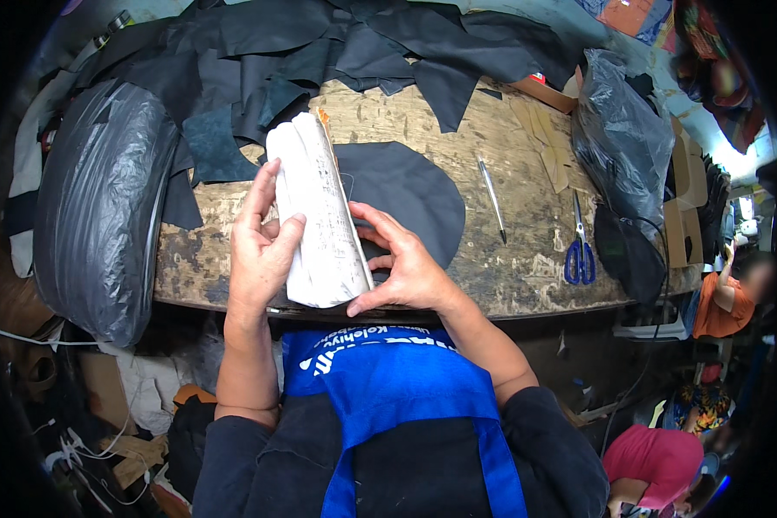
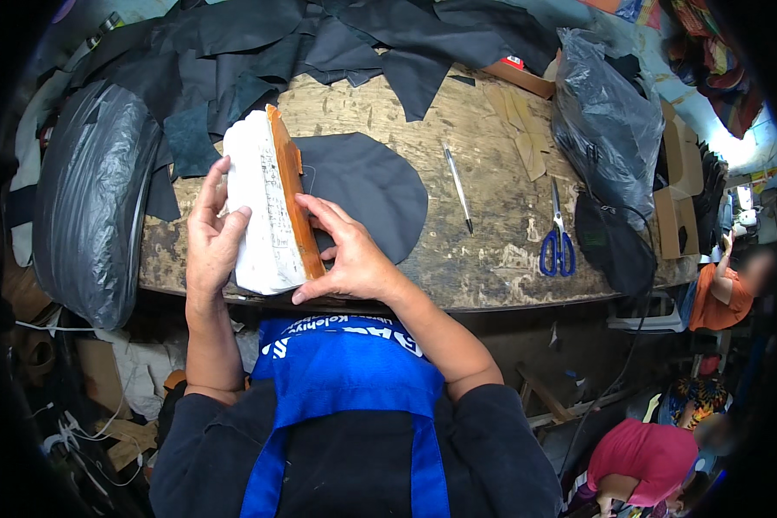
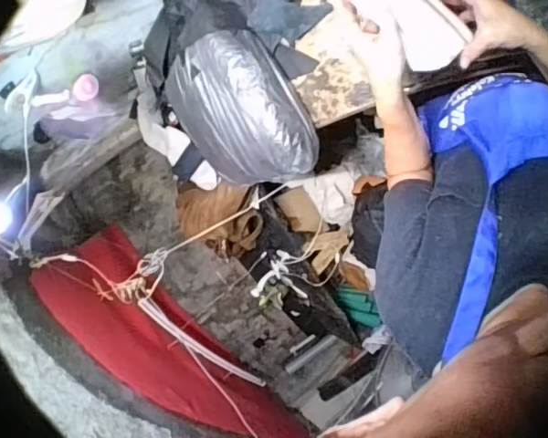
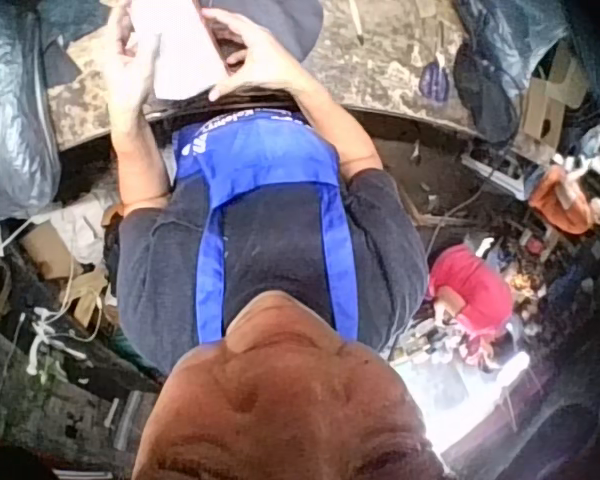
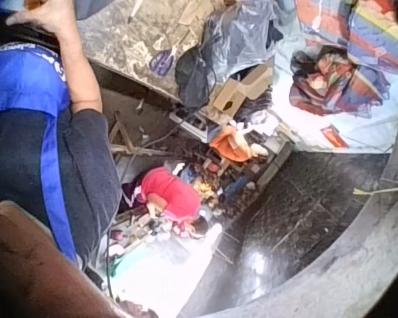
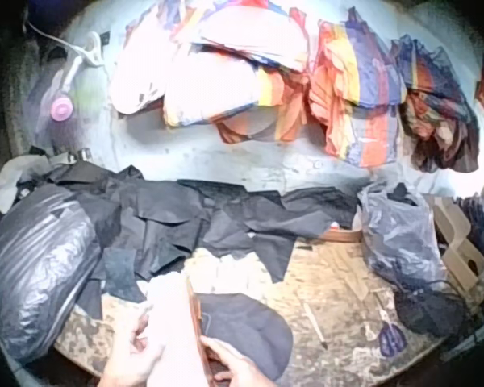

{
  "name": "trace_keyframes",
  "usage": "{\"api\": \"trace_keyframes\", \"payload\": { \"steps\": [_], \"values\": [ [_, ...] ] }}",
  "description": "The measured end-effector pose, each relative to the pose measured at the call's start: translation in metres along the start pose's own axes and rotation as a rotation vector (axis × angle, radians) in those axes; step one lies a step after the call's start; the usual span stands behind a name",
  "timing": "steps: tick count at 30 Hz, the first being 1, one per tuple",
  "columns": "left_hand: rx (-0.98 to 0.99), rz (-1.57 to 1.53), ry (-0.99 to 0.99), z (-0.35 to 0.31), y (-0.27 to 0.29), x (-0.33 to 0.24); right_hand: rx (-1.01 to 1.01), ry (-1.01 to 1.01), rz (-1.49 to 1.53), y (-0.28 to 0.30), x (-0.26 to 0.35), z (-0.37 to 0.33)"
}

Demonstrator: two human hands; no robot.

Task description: The person places cardboard templates on black fabric and traces their outlines with a pen. They consult a notebook containing additional patterns, then continue tracing multiple shapes onto the fabric.

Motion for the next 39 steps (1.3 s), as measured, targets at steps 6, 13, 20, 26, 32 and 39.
{"api": "trace_keyframes", "payload": {
  "steps": [6, 13, 20, 26, 32, 39],
  "values": [
    [-0.018, 0.126, 0.011, -0.004, 0.02, 0.01, -0.083, -0.007, 0.252, 0.023, 0.0, -0.009],
    [-0.061, 0.112, 0.171, -0.012, 0.03, 0.029, -0.033, 0.082, 0.083, 0.006, 0.002, -0.004],
    [0.032, -0.042, 0.269, -0.015, 0.022, 0.023, -0.02, -0.019, 0.296, 0.002, -0.013, 0.001],
    [-0.025, -0.139, 0.314, -0.015, 0.032, 0.041, -0.267, -0.076, 0.655, 0.033, -0.033, -0.02],
    [-0.124, -0.114, 0.284, -0.014, 0.029, 0.044, -0.914, 0.15, -0.648, 0.076, -0.003, -0.046],
    [-0.162, 0.161, 0.081, 0.015, -0.002, 0.025, -0.21, 0.033, -0.217, 0.03, -0.013, -0.02]
  ]
}}
Point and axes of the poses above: each hand's wrist, its own z-axis towards the middle knuckle, its own y-axis out of the back of the hand, x = y × z, the point moved 5 cm from there along z, towards the middle knuckle, and after that the axes turned 2 degrees about -x, right-handed, at the moved point
